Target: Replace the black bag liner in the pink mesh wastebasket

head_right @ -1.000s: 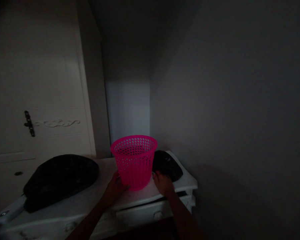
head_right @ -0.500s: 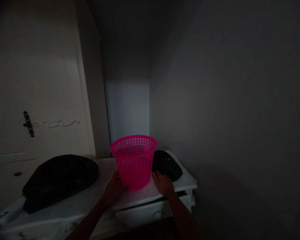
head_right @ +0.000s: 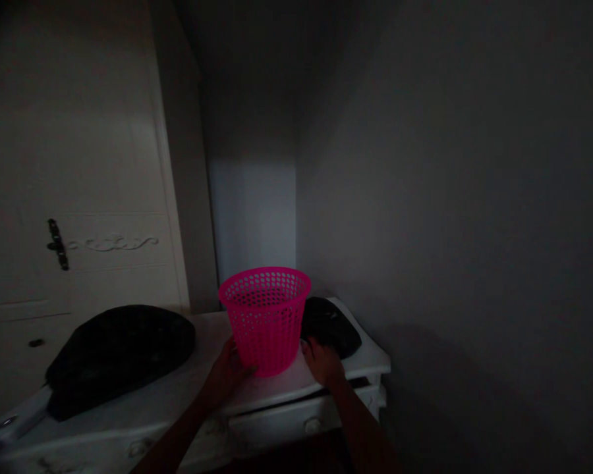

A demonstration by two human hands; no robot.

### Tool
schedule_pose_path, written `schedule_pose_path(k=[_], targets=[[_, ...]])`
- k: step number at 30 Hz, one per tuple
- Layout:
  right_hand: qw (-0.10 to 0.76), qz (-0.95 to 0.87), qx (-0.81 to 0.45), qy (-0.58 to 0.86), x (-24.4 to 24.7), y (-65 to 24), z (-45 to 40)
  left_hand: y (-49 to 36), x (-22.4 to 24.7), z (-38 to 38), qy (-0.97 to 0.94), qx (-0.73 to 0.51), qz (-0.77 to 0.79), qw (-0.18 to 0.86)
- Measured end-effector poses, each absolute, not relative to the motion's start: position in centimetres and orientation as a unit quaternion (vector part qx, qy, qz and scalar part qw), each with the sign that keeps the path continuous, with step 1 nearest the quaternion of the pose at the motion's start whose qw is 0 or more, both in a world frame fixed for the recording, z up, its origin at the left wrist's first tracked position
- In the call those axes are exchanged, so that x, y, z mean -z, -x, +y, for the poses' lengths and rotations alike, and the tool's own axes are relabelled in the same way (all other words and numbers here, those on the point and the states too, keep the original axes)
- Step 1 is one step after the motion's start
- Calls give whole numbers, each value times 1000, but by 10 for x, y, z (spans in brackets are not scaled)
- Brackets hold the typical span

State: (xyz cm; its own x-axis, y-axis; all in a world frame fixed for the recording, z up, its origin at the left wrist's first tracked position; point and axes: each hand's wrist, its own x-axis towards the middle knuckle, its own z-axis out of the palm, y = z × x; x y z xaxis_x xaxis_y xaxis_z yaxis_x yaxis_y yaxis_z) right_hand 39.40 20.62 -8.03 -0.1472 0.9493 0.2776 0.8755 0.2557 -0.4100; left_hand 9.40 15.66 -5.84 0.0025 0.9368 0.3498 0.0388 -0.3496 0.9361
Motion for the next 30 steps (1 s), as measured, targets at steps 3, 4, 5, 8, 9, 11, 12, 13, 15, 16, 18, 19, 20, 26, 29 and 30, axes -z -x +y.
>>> schedule_pose_path(k=[3,4,5,8,9,11,12,13,15,16,18,19,20,26,29,30], targets=[[253,-753,-67,603,81,-394,206,-94,54,154,-592,-567,426,383],[253,-755,-64,602,81,-394,206,-94,53,153,-592,-566,430,380],[251,-755,-62,602,81,-394,206,-94,52,152,-594,-564,430,380],[244,-755,-62,605,79,-393,205,-95,52,152,-594,-565,421,389],[242,-756,-62,605,79,-393,205,-95,53,153,-592,-566,418,393],[236,-758,-65,604,77,-392,204,-95,56,155,-586,-569,416,399],[232,-758,-68,606,76,-392,204,-95,57,156,-585,-569,417,399],[228,-756,-71,609,76,-392,203,-95,58,156,-588,-568,417,397],[226,-753,-76,613,75,-392,203,-94,59,157,-595,-566,419,388],[227,-752,-78,613,75,-392,203,-93,59,157,-597,-565,419,386],[232,-754,-79,609,76,-392,203,-93,60,157,-598,-561,417,391],[234,-755,-77,608,76,-393,204,-93,60,156,-597,-563,416,392],[235,-755,-76,607,77,-393,204,-93,60,156,-597,-564,416,391],[227,-755,-78,611,73,-393,202,-94,60,157,-596,-569,412,390],[222,-751,-83,616,70,-392,200,-94,61,158,-596,-568,421,381],[222,-751,-85,616,69,-391,199,-93,61,158,-597,-566,424,377]])
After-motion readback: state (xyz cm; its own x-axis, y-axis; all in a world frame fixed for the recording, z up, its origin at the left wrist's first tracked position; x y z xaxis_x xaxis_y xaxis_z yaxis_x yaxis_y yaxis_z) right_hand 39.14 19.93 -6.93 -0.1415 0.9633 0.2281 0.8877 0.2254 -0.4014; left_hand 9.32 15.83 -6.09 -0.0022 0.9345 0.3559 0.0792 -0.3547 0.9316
